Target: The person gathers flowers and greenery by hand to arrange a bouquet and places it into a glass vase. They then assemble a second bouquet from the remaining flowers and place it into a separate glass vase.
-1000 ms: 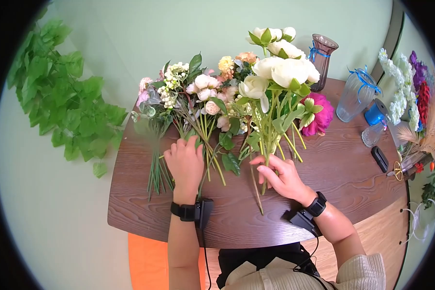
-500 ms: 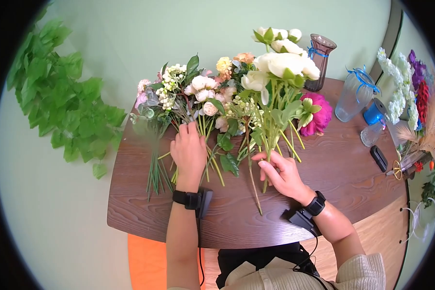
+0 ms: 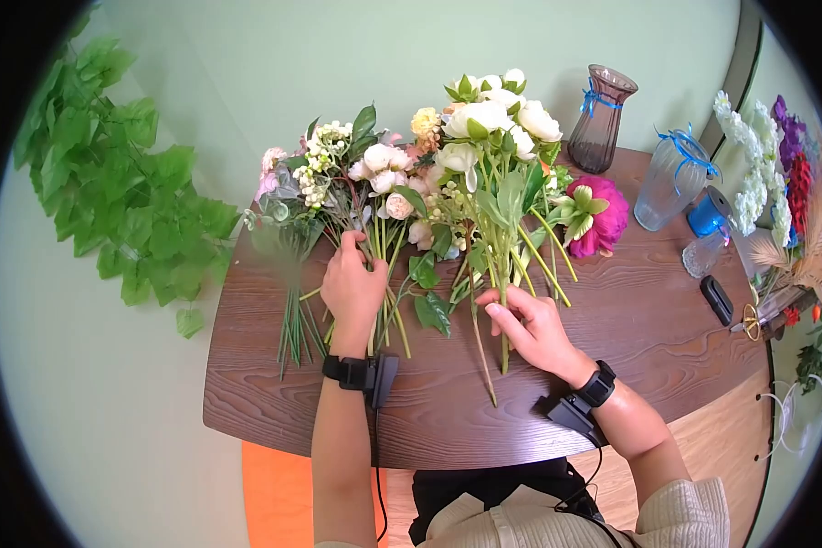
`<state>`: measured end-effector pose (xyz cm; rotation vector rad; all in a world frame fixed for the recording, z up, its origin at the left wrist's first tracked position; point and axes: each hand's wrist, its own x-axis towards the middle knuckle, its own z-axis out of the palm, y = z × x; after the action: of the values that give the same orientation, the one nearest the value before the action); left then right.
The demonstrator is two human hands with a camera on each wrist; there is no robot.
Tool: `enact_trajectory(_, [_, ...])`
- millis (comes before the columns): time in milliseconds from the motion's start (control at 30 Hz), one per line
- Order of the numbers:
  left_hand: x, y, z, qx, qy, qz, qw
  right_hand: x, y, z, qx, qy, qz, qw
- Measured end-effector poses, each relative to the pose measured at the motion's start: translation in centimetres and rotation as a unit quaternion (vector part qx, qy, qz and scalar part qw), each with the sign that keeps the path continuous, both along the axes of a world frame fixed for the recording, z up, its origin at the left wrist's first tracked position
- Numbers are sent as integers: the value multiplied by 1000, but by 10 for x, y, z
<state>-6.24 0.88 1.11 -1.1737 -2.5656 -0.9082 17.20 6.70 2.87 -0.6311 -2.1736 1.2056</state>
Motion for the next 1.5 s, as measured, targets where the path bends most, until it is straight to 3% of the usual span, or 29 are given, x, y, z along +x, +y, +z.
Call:
enact_trajectory(67, [-4, -1, -2, 40, -65, -14, 997, 0, 0, -1, 10, 15, 2, 1000])
enact_trajectory(167, [-5, -1, 0, 16, -89, -6, 996, -1, 2, -4, 15, 9, 0, 1000])
enact_trajectory(400, [-7, -1, -2, 38, -93, -10, 995, -3, 3, -10, 18, 26, 3, 999])
enact_trajectory(500, [-14, -4, -7, 112, -173, -14, 979, -2, 4, -12, 25, 25, 5, 999])
enact_trajectory(567, [-21, -8, -10, 262, -309, -56, 913, -2, 4, -13, 33, 29, 4, 999])
enact_trajectory(700, [-36, -23, -12, 298, -386, -47, 872, -2, 3, -11, 29, 22, 5, 999])
enact_trajectory(900, [-57, -41, -22, 245, -308, 11, 919, -4, 3, -14, 33, 27, 9, 999])
enact_trajectory(967, [-60, -41, -25, 197, -229, 15, 953, -5, 2, -12, 29, 34, 5, 999])
enact_trajectory(1200, [-54, -42, -24, 182, -238, -6, 954, -4, 1, -9, 5, 24, 5, 1000])
enact_trajectory(1367, [-46, -43, -17, 129, -140, 15, 982, -6, 2, -11, 16, 26, 6, 1000])
enact_trajectory(1500, [-39, -43, -16, 105, -130, -5, 986, -7, 2, -12, 21, 24, 6, 999])
